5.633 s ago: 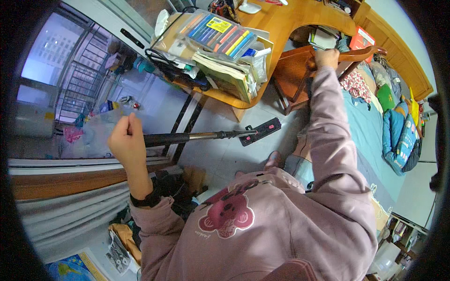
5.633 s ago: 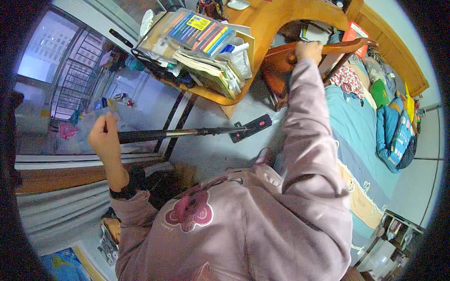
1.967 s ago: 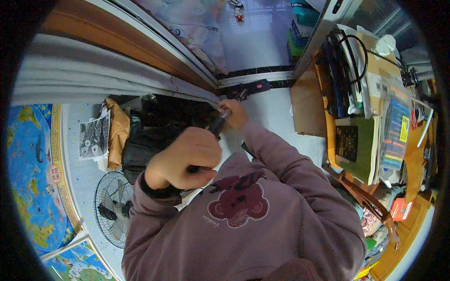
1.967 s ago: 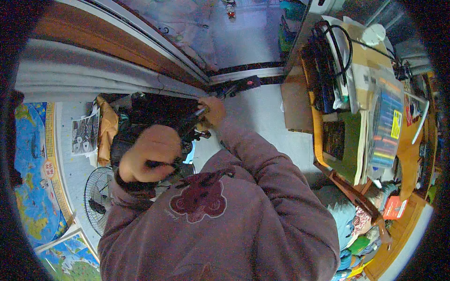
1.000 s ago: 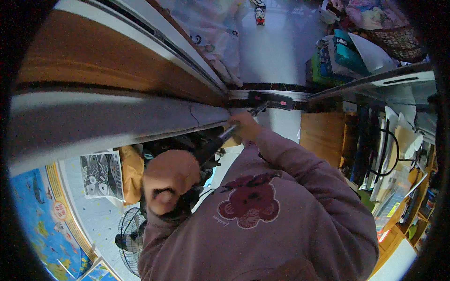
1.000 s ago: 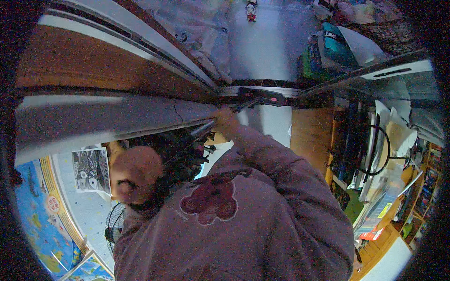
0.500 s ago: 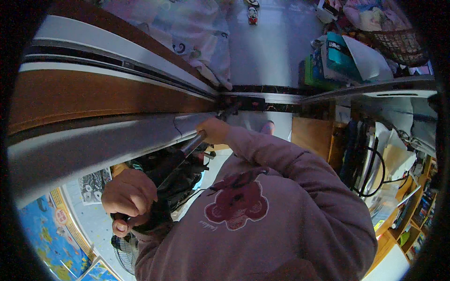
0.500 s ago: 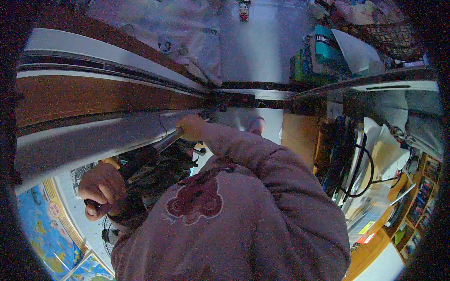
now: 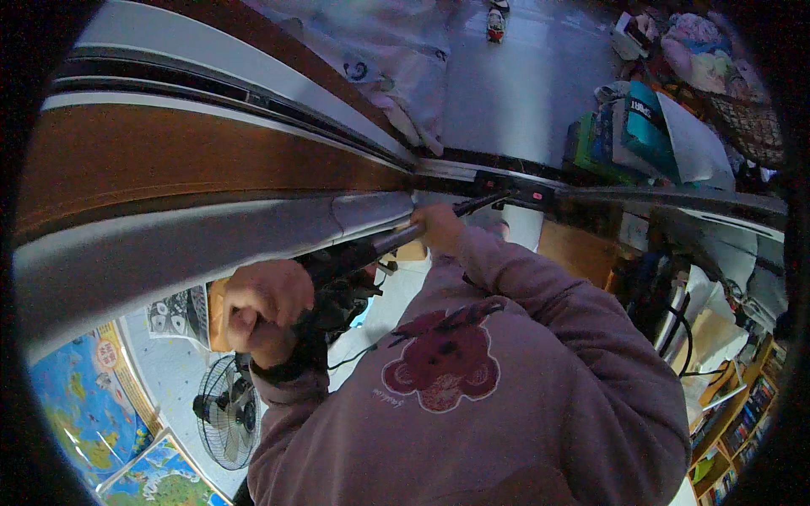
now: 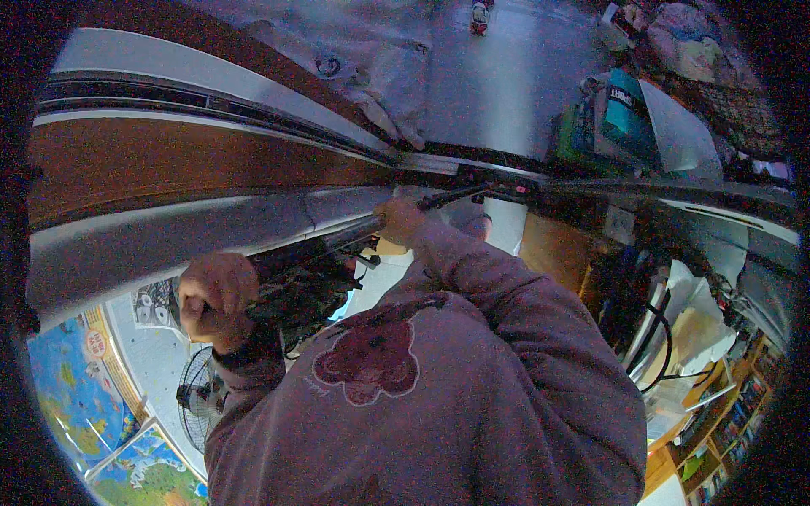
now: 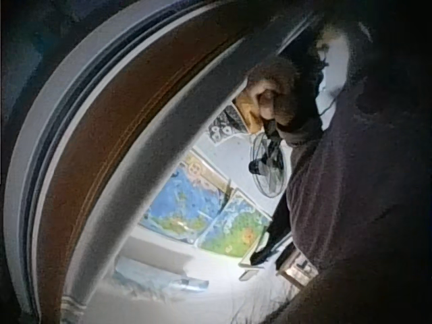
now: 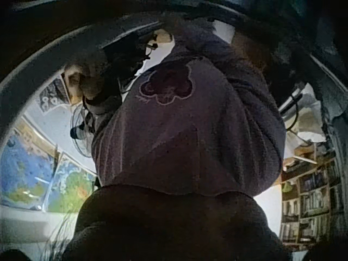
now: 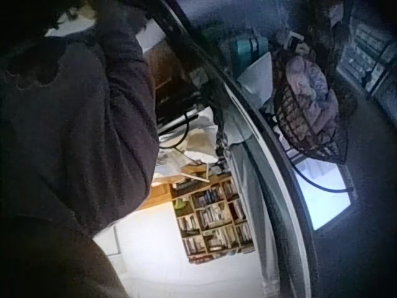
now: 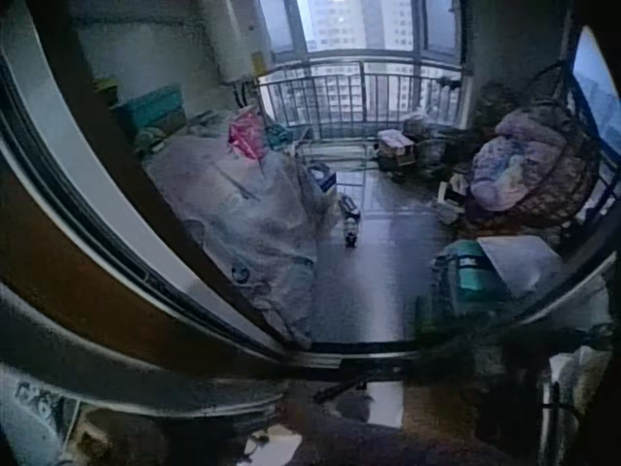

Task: The person mops the floor in a bedroom and balcony area using a mop. They move items such as a box and a small stool to reach the floor, then continue mopping around furniture and along walls.

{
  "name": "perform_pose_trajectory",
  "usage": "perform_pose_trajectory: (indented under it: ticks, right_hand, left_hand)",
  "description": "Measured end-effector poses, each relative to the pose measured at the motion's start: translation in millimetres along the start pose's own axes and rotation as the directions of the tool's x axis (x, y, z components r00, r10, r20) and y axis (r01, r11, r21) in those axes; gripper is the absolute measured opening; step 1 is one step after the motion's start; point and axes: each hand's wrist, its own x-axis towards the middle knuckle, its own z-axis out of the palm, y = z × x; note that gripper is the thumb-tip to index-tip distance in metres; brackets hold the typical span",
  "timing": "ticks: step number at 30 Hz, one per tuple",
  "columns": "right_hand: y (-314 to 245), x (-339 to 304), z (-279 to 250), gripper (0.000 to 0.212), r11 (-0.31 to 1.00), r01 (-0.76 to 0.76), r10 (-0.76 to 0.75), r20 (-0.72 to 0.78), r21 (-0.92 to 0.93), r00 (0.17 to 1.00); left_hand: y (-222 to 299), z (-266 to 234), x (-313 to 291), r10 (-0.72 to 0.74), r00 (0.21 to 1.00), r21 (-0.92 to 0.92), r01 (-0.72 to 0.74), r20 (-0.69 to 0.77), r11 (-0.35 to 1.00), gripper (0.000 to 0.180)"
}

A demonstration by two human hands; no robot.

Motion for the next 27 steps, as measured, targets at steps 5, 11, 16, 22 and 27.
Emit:
perform_pose_trajectory:
  ticks: [5, 11, 16, 22, 27]
  right_hand:
    - [-44.4, 37.5, 29.5, 0.018, 0.994, 0.109, -0.109, -0.038, -0.008, 0.993]
    - [-69.7, 41.7, 10.4, 0.016, 0.949, 0.310, -0.309, 0.032, -0.055, 0.951]
    - [-70.9, 25.8, -9.6, 0.020, 0.939, 0.341, -0.339, 0.053, -0.035, 0.939]
    - [56.1, 14.5, -86.1, 0.030, 0.976, 0.209, -0.206, 0.053, -0.060, 0.977]
    - [150.1, -1.9, -137.1, 0.028, 0.937, -0.097, -0.045, -0.391, -0.335, 0.919]
  left_hand:
    - [43.8, 3.0, 1.1, 0.050, 0.992, 0.078, -0.059, 0.118, 0.995, 0.030]
    - [63.0, 11.2, 4.4, 0.075, 0.956, 0.047, -0.092, 0.284, 0.995, 0.017]
    - [79.7, 9.0, 14.0, 0.165, 0.886, -0.100, -0.134, 0.433, 0.986, 0.019]
    - [-28.0, 59.0, 17.0, -0.046, 0.998, 0.314, 0.055, -0.036, 0.948, 0.008]
    - [-127.8, 81.3, 83.0, -0.139, 0.924, 0.407, -0.019, 0.357, 0.913, 0.011]
